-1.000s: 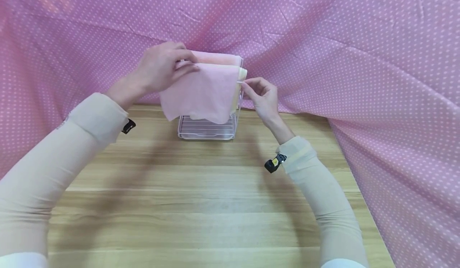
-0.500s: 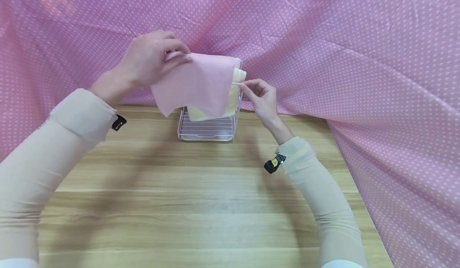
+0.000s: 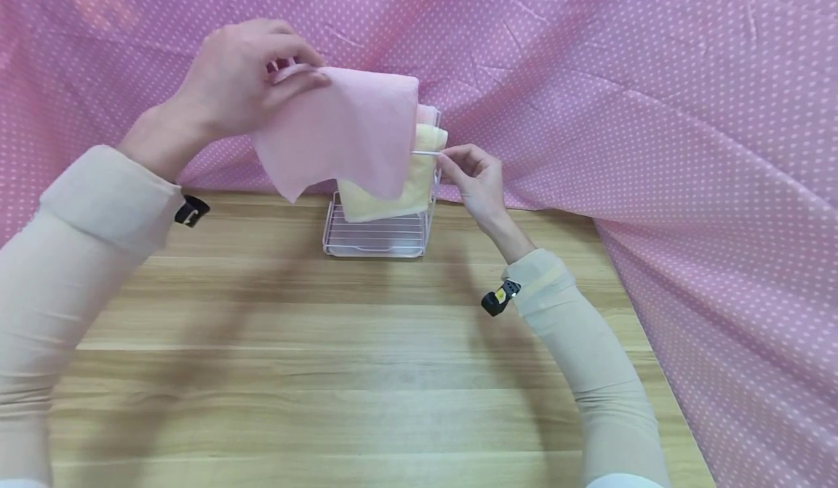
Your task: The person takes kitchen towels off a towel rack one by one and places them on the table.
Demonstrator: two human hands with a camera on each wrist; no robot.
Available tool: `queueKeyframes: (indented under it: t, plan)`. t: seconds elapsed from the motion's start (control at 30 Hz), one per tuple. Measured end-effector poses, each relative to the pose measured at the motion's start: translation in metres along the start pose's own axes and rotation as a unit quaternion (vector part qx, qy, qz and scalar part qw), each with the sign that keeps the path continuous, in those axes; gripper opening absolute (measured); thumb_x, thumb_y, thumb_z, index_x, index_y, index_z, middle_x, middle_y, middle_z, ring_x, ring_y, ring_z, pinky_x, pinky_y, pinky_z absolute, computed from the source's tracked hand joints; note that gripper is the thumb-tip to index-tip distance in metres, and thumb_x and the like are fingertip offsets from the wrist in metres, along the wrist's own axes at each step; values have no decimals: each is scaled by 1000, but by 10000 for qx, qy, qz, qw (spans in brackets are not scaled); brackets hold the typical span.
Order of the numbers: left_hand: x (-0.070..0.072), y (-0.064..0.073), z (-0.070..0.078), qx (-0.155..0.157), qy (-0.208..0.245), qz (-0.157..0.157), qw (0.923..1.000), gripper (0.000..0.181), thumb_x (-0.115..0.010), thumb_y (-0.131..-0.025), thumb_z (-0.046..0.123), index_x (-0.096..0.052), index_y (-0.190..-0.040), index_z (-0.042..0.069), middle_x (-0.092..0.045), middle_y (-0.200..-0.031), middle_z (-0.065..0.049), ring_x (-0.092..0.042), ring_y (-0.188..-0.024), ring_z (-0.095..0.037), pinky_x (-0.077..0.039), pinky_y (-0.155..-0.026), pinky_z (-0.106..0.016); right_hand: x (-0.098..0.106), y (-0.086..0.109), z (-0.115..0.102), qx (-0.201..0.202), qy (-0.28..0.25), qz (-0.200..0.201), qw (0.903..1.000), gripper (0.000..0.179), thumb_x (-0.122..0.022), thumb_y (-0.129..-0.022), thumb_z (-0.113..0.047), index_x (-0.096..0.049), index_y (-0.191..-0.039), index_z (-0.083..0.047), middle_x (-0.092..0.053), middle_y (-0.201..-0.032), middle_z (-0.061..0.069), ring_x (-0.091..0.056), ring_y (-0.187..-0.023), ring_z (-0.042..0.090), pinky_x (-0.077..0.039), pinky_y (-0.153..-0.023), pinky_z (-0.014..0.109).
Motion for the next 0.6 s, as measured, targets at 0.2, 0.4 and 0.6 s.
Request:
queueKeyframes:
  t: [0.2,0.4,0.6]
  plan:
    - [12,1,-3,32,-43,133,9999,28,-67,-105,34,-77,-114,9,-76,-113,-12,-65,-99,-29,-49,-85,-43,-2,0,-2,-6,101,13,9999,17,-76,-95,-1,-76,-92,-18,-79,-86,4,-73,-73,9,-64,-73,22]
    - [24,4,-7,16,8,392,9992,26,-70,-103,32,-78,-113,9,-77,-109,-13,-64,-93,-26,-42,-78,-33,-4,0,-5,-47,190,28,9998,13,-78,-95,-6,-76,-92,-19,-78,-85,0,-72,-72,8,-64,-72,22]
    - [34,11,-11,90,98,663,9977,25,-72,-101,32,-79,-109,9,-77,-106,-12,-61,-87,-15,-39,-77,-15,-4,0,-3,-33,223,16,9997,13,-77,-95,-7,-76,-92,-19,-77,-84,-3,-72,-71,8,-65,-72,24]
Point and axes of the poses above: each hand's wrist, its own y-axis away from the middle knuckle, its own x-axis out of the back of the hand, z = x × y, the point moved 1 cm from there along -y, towards the middle knuckle
